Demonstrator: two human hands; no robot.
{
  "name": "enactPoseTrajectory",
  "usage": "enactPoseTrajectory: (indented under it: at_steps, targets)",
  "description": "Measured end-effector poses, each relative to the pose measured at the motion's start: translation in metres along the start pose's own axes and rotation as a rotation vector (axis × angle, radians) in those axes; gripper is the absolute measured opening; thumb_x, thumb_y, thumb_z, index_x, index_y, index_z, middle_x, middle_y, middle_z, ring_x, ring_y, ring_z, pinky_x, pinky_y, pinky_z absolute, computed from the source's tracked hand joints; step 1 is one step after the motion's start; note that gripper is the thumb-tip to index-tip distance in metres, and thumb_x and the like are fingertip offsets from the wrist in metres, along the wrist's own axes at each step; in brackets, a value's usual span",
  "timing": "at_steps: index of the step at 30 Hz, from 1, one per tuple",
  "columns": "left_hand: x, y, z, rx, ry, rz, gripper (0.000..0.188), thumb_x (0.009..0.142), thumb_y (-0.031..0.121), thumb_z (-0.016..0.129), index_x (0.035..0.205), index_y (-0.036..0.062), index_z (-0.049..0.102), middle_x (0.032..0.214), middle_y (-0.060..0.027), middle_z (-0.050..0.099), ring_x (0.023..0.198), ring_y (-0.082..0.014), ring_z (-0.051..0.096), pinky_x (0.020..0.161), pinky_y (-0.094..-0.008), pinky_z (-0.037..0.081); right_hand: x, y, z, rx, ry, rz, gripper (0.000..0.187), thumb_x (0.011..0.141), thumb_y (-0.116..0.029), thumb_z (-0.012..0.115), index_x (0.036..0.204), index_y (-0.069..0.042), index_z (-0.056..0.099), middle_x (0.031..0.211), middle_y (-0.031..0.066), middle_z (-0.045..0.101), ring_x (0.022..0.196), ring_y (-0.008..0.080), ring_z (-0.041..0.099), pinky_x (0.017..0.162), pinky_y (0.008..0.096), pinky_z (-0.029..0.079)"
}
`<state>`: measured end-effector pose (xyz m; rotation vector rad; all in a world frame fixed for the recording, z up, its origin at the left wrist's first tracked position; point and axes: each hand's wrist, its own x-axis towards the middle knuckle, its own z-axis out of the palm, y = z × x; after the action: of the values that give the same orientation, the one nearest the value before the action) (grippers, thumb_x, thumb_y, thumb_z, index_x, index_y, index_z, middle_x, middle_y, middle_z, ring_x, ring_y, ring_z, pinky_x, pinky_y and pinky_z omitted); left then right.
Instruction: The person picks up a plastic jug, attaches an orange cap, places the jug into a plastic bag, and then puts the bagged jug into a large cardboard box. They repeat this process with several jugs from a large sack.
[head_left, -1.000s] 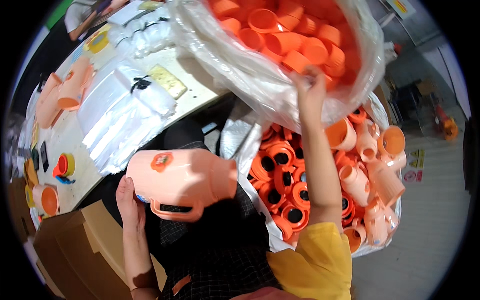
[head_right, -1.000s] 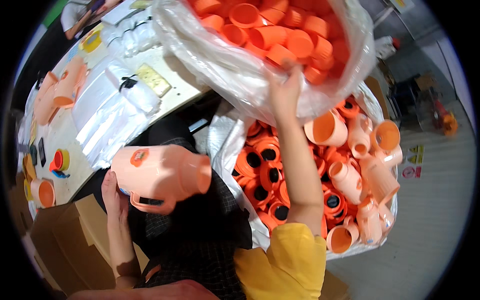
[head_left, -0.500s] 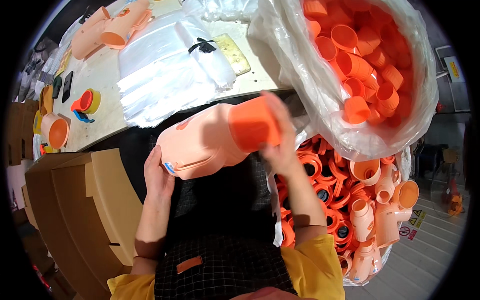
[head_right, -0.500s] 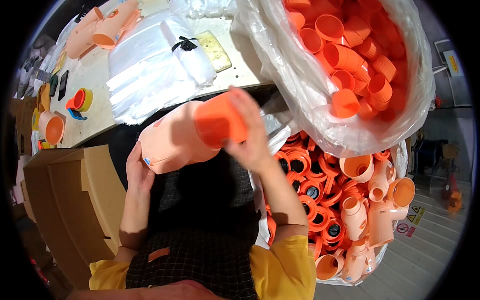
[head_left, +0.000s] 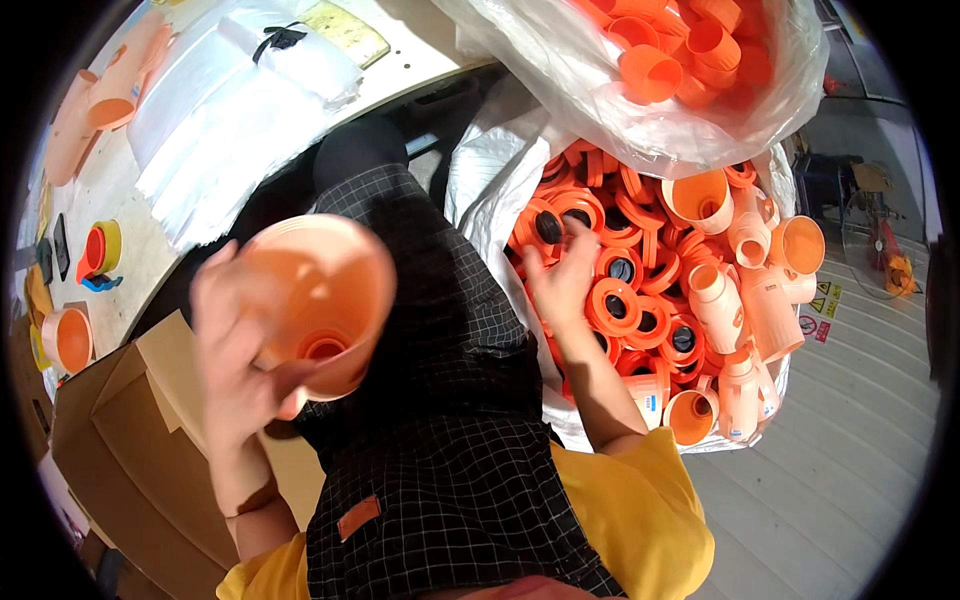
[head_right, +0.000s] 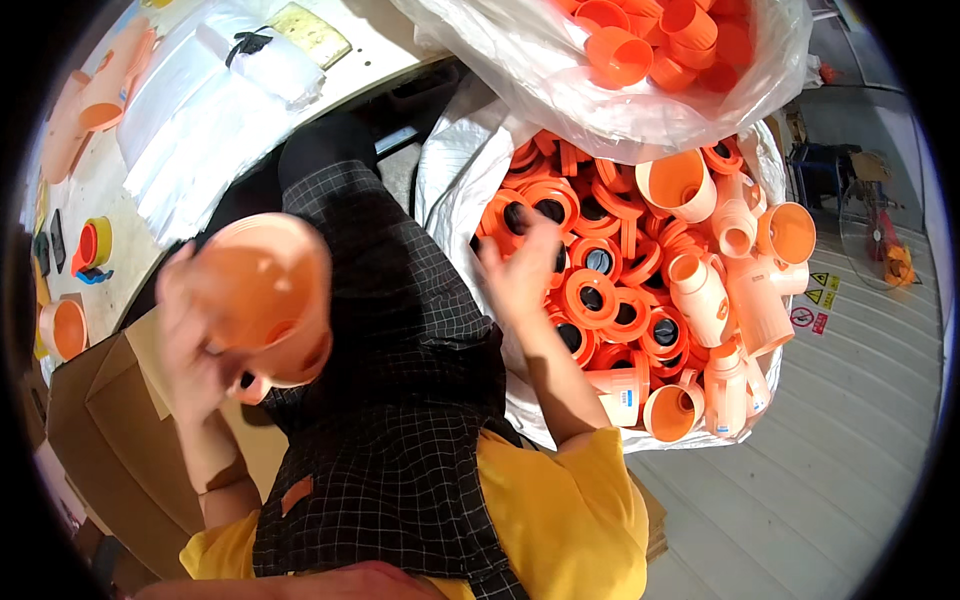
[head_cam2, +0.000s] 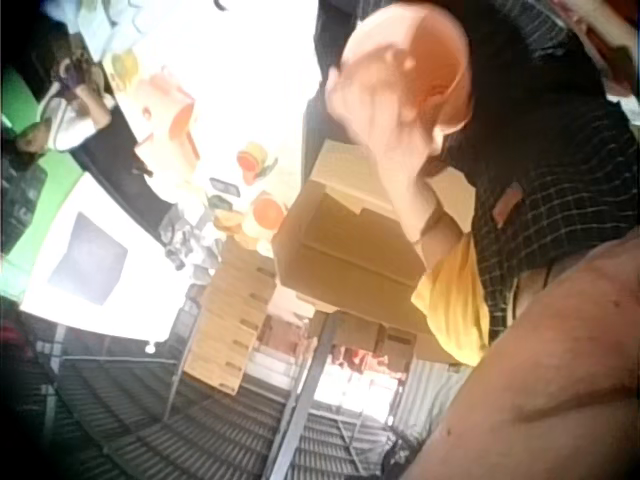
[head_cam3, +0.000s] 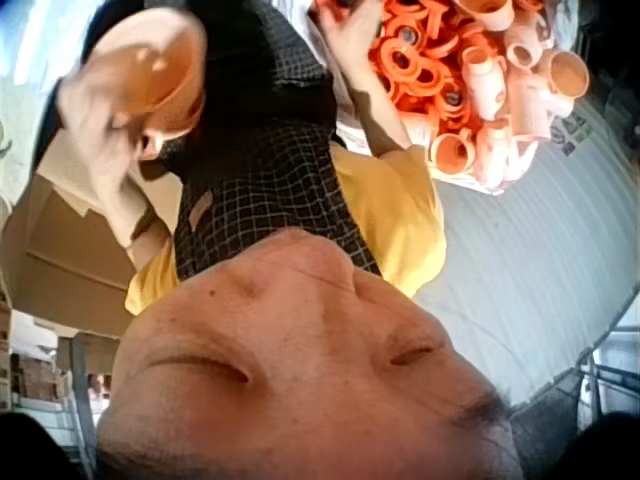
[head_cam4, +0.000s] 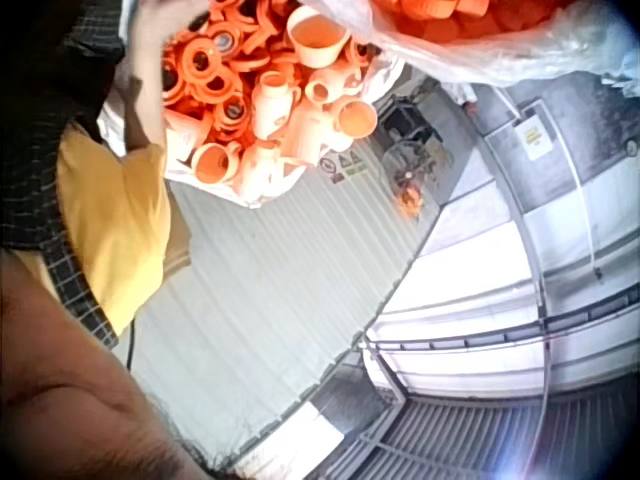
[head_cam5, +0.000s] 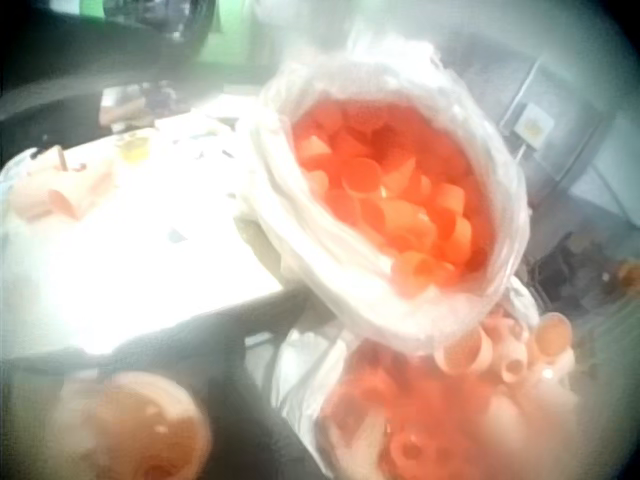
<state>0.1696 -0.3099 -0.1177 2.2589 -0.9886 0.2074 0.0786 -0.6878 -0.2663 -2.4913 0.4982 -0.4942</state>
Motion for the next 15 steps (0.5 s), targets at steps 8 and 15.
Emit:
enactPoseTrajectory:
  at_steps: [8, 15]
  targets:
    - [-0.052, 0.03, 0.057, -0.087, 0.108, -0.571, 0.086, 0.067, 0.001, 0.085, 0.146, 0.0033, 0.049, 0.145, -0.0161, 0.057, 0.111, -0.0324, 0.064, 0.096, -0.0374, 0.053, 0.0, 0.071, -0.026, -0.328, -0.252, 0.027, 0.054, 0.085, 0.0, 0.064, 0.137, -0.001, 0.05, 0.132, 0.0206, 0.057, 0.117, 0.039, 0.061, 0.097, 0.0471, 0.052]
    - [-0.101, 0.008, 0.068, -0.41, 0.262, -0.707, 0.055, 0.103, 0.034, 0.055, 0.143, -0.0024, 0.048, 0.144, -0.0213, 0.056, 0.129, -0.0306, 0.059, 0.107, -0.0394, 0.047, 0.038, -0.049, 0.058, 0.891, -0.198, 0.488, 0.036, 0.105, -0.02, 0.054, 0.135, 0.0, 0.057, 0.13, 0.0144, 0.061, 0.122, 0.0283, 0.056, 0.111, 0.0398, 0.044]
